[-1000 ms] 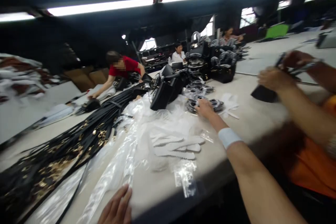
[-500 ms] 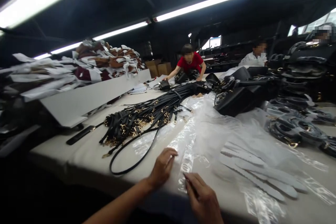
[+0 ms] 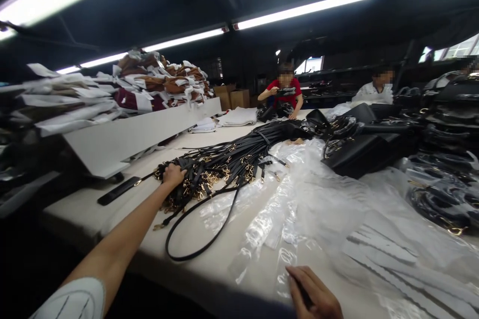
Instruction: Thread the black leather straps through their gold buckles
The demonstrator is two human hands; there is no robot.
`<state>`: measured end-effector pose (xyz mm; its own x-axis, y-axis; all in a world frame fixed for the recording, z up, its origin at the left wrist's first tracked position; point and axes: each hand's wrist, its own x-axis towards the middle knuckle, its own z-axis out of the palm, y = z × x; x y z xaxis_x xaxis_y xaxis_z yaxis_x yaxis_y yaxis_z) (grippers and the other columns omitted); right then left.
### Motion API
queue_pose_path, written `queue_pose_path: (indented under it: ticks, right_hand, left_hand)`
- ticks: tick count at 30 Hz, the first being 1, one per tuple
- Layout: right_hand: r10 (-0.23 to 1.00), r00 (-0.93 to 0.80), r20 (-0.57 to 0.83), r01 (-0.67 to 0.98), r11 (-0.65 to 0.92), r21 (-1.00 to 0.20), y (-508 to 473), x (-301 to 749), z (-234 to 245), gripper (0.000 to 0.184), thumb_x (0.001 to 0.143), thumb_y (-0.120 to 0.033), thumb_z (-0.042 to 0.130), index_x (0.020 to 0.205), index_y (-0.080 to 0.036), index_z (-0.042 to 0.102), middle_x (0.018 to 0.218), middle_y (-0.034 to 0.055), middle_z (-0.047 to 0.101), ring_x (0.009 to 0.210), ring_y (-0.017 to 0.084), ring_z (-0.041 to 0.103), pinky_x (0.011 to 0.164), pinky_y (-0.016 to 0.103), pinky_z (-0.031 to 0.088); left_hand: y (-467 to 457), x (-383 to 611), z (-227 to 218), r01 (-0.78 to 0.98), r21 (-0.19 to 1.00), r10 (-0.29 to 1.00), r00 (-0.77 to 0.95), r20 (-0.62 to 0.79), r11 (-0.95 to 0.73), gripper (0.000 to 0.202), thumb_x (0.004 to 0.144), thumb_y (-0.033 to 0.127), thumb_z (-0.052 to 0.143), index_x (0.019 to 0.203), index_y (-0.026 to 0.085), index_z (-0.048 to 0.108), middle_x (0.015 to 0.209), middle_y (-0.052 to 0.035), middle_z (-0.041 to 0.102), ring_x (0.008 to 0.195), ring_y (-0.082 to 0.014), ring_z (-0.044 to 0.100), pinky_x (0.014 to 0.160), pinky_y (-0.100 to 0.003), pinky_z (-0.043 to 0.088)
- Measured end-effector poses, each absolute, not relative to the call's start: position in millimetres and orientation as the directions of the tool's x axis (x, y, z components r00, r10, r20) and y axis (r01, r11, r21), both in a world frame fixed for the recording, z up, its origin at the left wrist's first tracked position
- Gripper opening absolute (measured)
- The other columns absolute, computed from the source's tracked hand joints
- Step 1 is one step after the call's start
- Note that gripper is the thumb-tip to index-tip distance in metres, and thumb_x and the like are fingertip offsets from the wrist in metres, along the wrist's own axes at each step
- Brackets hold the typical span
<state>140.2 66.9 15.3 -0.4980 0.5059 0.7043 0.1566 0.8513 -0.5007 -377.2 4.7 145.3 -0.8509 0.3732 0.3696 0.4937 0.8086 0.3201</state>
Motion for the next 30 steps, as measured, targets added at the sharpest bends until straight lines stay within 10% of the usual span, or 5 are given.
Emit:
queue_pose_path:
  ticks: [11,16,23,27,30]
  right_hand:
    - [0.699,-0.465,0.543,0.117,0.656,-0.745,55.0,135.6,30.0,0.02,0.091,-0.035,0.056,0.089,-0.022,0.072,0.078,0.0061,0.067,0.072,0.021,0.065,0.067,0.027,0.054]
    - [0.878,-0.447,0.172,-0.156,0.113,-0.981,57.6,103.0,62.8,0.045,0.079,-0.059,0.068,0.094,-0.016,0.073,0.081,0.0085,0.067,0.063,0.018,0.06,0.055,0.028,0.051]
    - [0.804,-0.592,0.057,-0.579,-0.376,-0.723,105.3,37.1,124.1,0.046,0.089,-0.056,0.058,0.109,-0.015,0.064,0.105,0.0111,0.067,0.091,0.019,0.064,0.08,0.029,0.054]
    - [0.854,-0.518,-0.049,-0.528,-0.365,-0.766,144.8,25.8,102.7,0.041,0.091,-0.054,0.056,0.096,-0.013,0.062,0.071,0.0062,0.066,0.055,0.013,0.057,0.052,0.023,0.049]
    - [0.858,-0.505,-0.091,-0.45,-0.351,-0.821,161.8,18.1,76.3,0.045,0.089,-0.058,0.057,0.093,-0.013,0.059,0.054,0.003,0.061,0.036,0.008,0.04,0.034,0.017,0.028]
  left_hand:
    - [21.4,-307.1,218.0,0.629,0.403,0.427,-0.763,0.486,0.665,0.039,0.094,0.035,0.029,0.109,0.011,0.055,0.097,-0.0232,0.067,0.092,-0.0352,0.064,0.074,-0.04,0.046]
    - [42.0,-196.6,218.4,0.843,0.386,0.644,-0.536,0.546,0.374,0.024,0.094,0.034,0.038,0.1,0.019,0.056,0.083,-0.0091,0.069,0.078,-0.0241,0.066,0.067,-0.03,0.045]
    - [36.1,-58.7,134.4,0.949,0.309,0.898,-0.078,0.432,-0.067,0.021,0.093,0.026,0.045,0.106,0.019,0.059,0.08,-0.0049,0.071,0.069,-0.0194,0.067,0.06,-0.027,0.046]
    - [48.9,-88.8,110.1,0.909,0.309,0.9,0.136,0.414,-0.28,0.019,0.092,0.028,0.049,0.103,0.02,0.062,0.1,-0.0059,0.068,0.088,-0.0171,0.065,0.078,-0.028,0.051]
    - [86.5,-155.3,110.4,0.955,0.286,0.882,-0.07,0.466,-0.076,0.018,0.092,0.02,0.046,0.086,0.015,0.063,0.098,-0.0102,0.063,0.097,-0.0207,0.06,0.089,-0.036,0.049]
